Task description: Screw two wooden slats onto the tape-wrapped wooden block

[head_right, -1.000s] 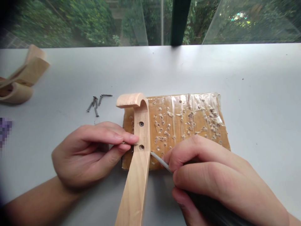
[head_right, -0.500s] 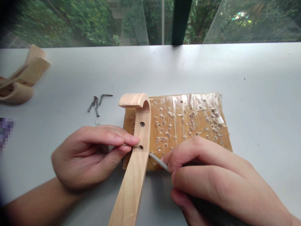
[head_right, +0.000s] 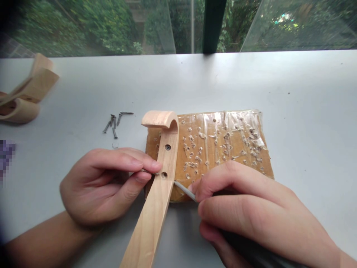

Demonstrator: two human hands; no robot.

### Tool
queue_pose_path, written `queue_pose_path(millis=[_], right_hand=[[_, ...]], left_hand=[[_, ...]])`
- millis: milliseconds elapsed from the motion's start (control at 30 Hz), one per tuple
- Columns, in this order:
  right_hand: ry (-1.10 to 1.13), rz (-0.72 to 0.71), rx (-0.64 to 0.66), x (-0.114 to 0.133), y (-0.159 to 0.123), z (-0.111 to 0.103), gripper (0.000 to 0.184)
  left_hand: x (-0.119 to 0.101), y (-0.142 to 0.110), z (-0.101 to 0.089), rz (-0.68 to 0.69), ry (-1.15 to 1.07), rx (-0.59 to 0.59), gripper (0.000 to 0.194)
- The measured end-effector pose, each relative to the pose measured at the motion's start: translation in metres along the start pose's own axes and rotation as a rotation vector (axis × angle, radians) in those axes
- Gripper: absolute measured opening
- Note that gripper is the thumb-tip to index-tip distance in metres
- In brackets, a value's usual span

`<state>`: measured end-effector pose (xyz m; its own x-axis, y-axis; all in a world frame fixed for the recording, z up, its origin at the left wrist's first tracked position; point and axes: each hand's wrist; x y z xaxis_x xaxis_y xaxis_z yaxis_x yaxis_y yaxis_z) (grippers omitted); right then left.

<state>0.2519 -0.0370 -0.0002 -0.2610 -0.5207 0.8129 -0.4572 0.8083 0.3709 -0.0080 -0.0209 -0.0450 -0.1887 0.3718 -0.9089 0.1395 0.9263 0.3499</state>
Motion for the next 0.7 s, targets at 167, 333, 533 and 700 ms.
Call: queue_pose_path(millis=[167,333,533,700], right_hand=[[-0.183,0.013,0.051,-0.0061,-0.0088,-0.0063,0.016],[-0.138,-0.018,0.059,-0.0056,-0.0049,-0.0035,0.017],[-0.112,-0.045,0.069,-0.0074,-0.0009,-0.005,0.023],[-0.08,-0.081,0.075,-0.0092,0.0012,-0.0067,0.028]], left_hand=[[-0.0032,0.004,-0.002,0.063,-0.018,0.023,0.027],[-0.0033,0.004,-0.0052,0.096,0.022,0.088,0.029],[-0.0018,0.0037,-0.0031,0.107,0.033,0.084,0.032],[0.0001,0.0053,-0.0008,0.124,0.027,0.082,0.032]])
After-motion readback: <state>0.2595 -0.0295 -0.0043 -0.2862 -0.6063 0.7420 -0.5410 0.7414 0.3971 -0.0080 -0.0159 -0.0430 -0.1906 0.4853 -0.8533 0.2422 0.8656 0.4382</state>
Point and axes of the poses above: each hand's wrist, its own y-axis towards the middle knuckle, its own z-axis out of the palm, x = y × z, and after that the axes turned 7 degrees about -z, right-handed
